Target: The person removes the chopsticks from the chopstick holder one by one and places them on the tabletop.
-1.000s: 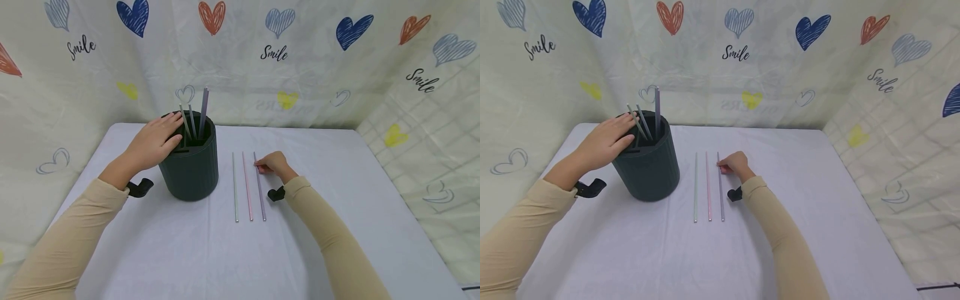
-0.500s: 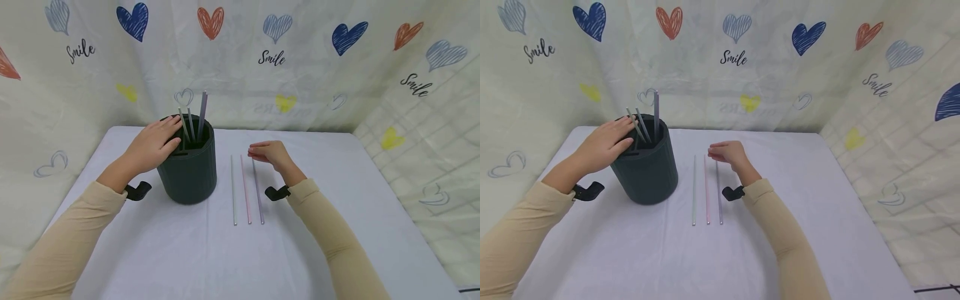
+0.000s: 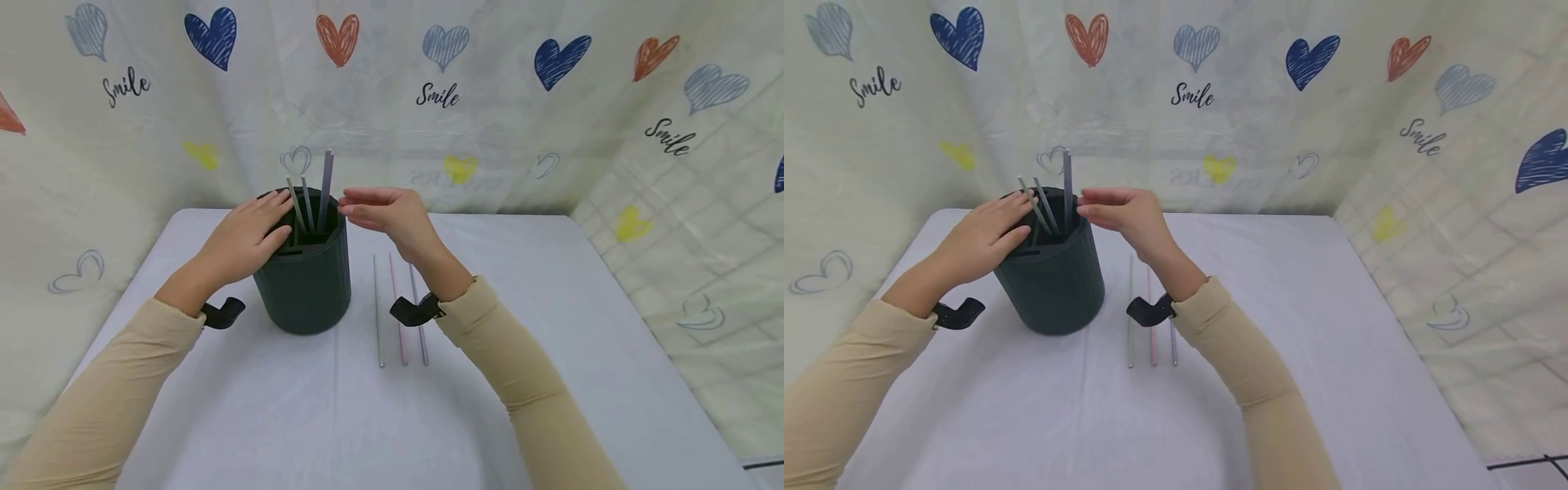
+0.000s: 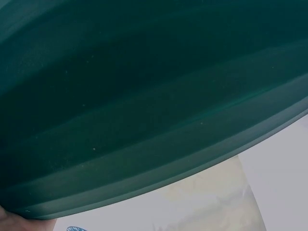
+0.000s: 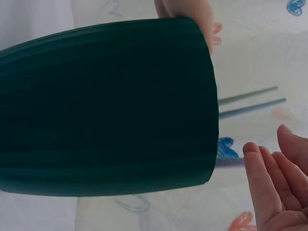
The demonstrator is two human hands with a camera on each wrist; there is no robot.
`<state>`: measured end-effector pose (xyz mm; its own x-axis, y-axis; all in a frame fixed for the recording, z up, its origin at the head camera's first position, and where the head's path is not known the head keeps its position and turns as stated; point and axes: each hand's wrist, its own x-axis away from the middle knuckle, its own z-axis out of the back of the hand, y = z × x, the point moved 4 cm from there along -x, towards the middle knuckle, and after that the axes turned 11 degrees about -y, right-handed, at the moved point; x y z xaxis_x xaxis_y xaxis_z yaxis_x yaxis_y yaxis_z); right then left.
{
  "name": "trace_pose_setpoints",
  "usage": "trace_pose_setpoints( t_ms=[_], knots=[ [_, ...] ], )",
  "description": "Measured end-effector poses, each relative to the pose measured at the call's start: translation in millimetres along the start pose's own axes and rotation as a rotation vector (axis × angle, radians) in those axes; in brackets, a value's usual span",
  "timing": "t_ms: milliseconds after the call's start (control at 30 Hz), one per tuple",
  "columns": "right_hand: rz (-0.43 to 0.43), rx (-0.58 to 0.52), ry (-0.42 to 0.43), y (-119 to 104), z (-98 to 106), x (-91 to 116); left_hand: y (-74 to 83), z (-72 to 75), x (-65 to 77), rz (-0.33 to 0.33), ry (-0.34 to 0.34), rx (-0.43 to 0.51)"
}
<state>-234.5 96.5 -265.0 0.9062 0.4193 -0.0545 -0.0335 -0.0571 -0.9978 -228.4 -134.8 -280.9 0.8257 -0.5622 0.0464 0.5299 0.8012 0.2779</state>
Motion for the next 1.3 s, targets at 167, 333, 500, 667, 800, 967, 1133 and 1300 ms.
trace_pose_setpoints(
  t_ms=[167, 333, 500, 667, 800, 967, 1133, 1300],
  knots=[
    [0.019, 0.097, -0.030, -9, -18, -9, 0.5, 0.8, -3.1, 0.004, -0.011, 0.003],
    [-0.002, 0.199, -0.069, -7, -33, -19, -0.1, -0.6, -0.7, 0.011, -0.019, 0.010],
    [-0.018, 0.286, -0.040, -1, -39, -23, -0.6, -5.1, 1.8, 0.005, -0.032, 0.010],
    [-0.012, 0.369, -0.012, 2, -41, -26, -0.9, -5.8, 1.7, 0.008, -0.028, 0.008],
    [0.001, 0.435, 0.003, -1, -41, -31, -1.6, -1.7, -0.8, -0.002, -0.011, 0.008],
    [-0.001, 0.495, 0.013, -2, -41, -35, -1.3, -0.8, -2.9, -0.012, 0.000, 0.012],
    [0.051, 0.430, 0.052, -12, -37, -30, -0.8, -2.3, -3.3, -0.004, -0.005, 0.017],
    [0.203, 0.290, 0.067, -31, -35, -21, -1.2, -2.0, -1.4, 0.001, -0.002, 0.018]
  ],
)
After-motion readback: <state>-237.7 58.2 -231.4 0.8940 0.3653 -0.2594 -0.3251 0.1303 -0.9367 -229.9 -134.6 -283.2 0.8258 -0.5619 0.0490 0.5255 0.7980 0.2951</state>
